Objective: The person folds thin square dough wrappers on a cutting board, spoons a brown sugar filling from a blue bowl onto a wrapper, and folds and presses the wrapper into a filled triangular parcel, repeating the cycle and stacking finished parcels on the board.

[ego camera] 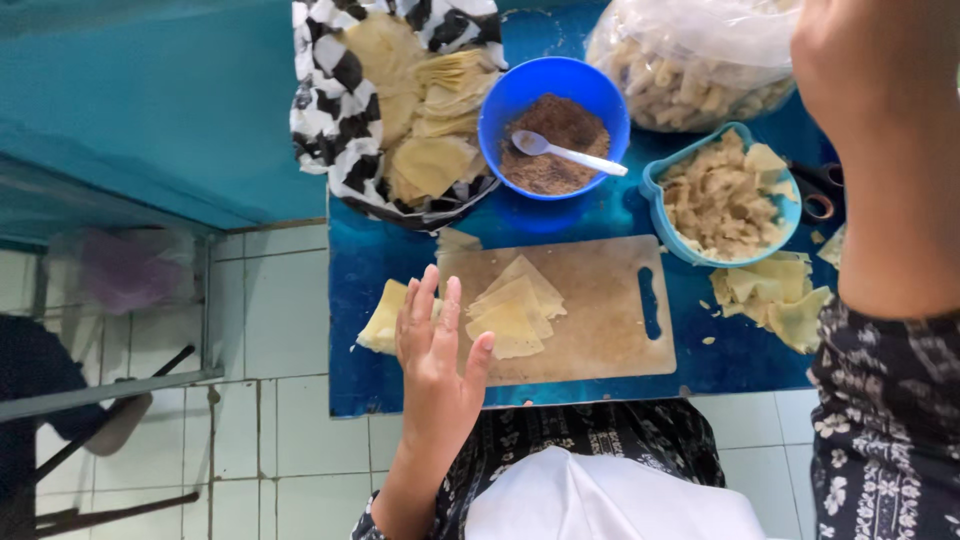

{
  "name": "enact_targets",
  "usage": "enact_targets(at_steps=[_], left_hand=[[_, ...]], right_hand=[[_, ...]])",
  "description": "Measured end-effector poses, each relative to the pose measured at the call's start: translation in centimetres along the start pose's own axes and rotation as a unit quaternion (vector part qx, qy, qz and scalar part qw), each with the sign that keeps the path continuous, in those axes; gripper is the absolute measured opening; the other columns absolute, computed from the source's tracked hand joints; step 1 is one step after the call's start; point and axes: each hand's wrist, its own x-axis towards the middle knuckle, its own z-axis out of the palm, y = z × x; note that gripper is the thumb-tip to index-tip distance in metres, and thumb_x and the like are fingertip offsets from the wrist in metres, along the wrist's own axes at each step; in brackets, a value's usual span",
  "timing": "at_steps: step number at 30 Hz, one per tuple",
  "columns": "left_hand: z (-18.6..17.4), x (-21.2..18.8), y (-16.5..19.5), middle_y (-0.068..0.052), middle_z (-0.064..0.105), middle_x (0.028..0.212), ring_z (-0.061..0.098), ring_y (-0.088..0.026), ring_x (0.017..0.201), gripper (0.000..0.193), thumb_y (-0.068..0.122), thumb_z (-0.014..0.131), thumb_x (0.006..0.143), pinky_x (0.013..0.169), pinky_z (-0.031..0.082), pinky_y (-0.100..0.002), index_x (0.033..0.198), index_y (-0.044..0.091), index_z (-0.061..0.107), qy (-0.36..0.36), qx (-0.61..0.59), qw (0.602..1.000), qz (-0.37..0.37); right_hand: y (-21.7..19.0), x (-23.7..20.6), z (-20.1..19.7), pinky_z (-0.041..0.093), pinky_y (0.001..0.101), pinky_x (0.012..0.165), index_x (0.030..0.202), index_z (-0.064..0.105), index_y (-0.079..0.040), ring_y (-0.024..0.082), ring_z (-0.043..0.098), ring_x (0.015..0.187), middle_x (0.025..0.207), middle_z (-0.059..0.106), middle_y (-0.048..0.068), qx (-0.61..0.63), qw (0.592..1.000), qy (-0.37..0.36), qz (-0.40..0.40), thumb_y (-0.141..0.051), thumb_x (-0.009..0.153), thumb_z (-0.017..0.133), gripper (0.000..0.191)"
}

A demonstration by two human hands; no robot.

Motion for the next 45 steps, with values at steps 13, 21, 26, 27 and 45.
enact_targets(at_steps=[13, 21, 26, 27, 45], left_hand=[[4.5, 3.2, 4.9, -0.017, 0.057, 0.145, 0.062, -0.034, 0.132, 0.041, 0.006, 0.07, 0.099, 0.108, 0.053, -0.04, 0.138, 0.004, 0.06, -0.085, -0.184, 0.978, 0.041], [10.4, 3.1, 8.3, -0.012, 0.073, 0.123, 0.074, -0.022, 0.113, 0.028, 0.009, 0.059, 0.108, 0.095, 0.061, -0.031, 0.134, 0.001, 0.064, -0.278, -0.448, 0.847, -0.072], [14.2, 2.0, 7.0, -0.012, 0.068, 0.131, 0.068, -0.017, 0.12, 0.035, 0.017, 0.055, 0.113, 0.104, 0.056, -0.032, 0.141, -0.004, 0.059, -0.3, -0.676, 0.628, -0.242], [14.6, 1.7, 6.4, -0.013, 0.068, 0.131, 0.067, -0.017, 0.121, 0.035, 0.017, 0.057, 0.113, 0.105, 0.056, -0.033, 0.14, -0.006, 0.06, -0.293, -0.699, 0.603, -0.249], [10.9, 0.2, 3.6, -0.009, 0.066, 0.12, 0.067, -0.009, 0.098, 0.012, 0.007, 0.07, 0.102, 0.084, 0.058, -0.024, 0.104, -0.004, 0.064, -0.163, -0.548, 0.803, -0.171]], right_hand=[[-4.0, -17.7, -4.2, 0.052, 0.0389, 0.086, 0.098, 0.07, 0.001, 0.032, 0.066, 0.098, 0.102, 0.07, 0.015, 0.263, 0.914, -0.209, 0.228, -0.01, 0.09, 0.078, 0.015], [-2.4, -20.1, -3.5, 0.061, 0.0341, 0.078, 0.103, 0.071, -0.005, 0.02, 0.074, 0.085, 0.101, 0.076, 0.011, 0.769, 0.442, -0.072, 0.457, -0.011, 0.097, 0.062, 0.013], [-9.4, -18.2, -6.3, 0.054, 0.0397, 0.088, 0.107, 0.071, -0.002, 0.03, 0.067, 0.1, 0.114, 0.069, 0.014, 0.405, 0.894, -0.105, 0.16, -0.002, 0.092, 0.07, 0.015], [-10.5, -17.7, -6.8, 0.053, 0.0435, 0.089, 0.105, 0.072, -0.002, 0.036, 0.067, 0.104, 0.114, 0.068, 0.017, 0.323, 0.94, -0.091, 0.063, -0.002, 0.087, 0.071, 0.019], [-13.7, -17.8, -2.6, 0.054, 0.0236, 0.086, 0.11, 0.065, 0.004, 0.012, 0.068, 0.097, 0.109, 0.073, 0.013, 0.77, 0.5, -0.179, 0.354, -0.003, 0.101, 0.063, 0.011]])
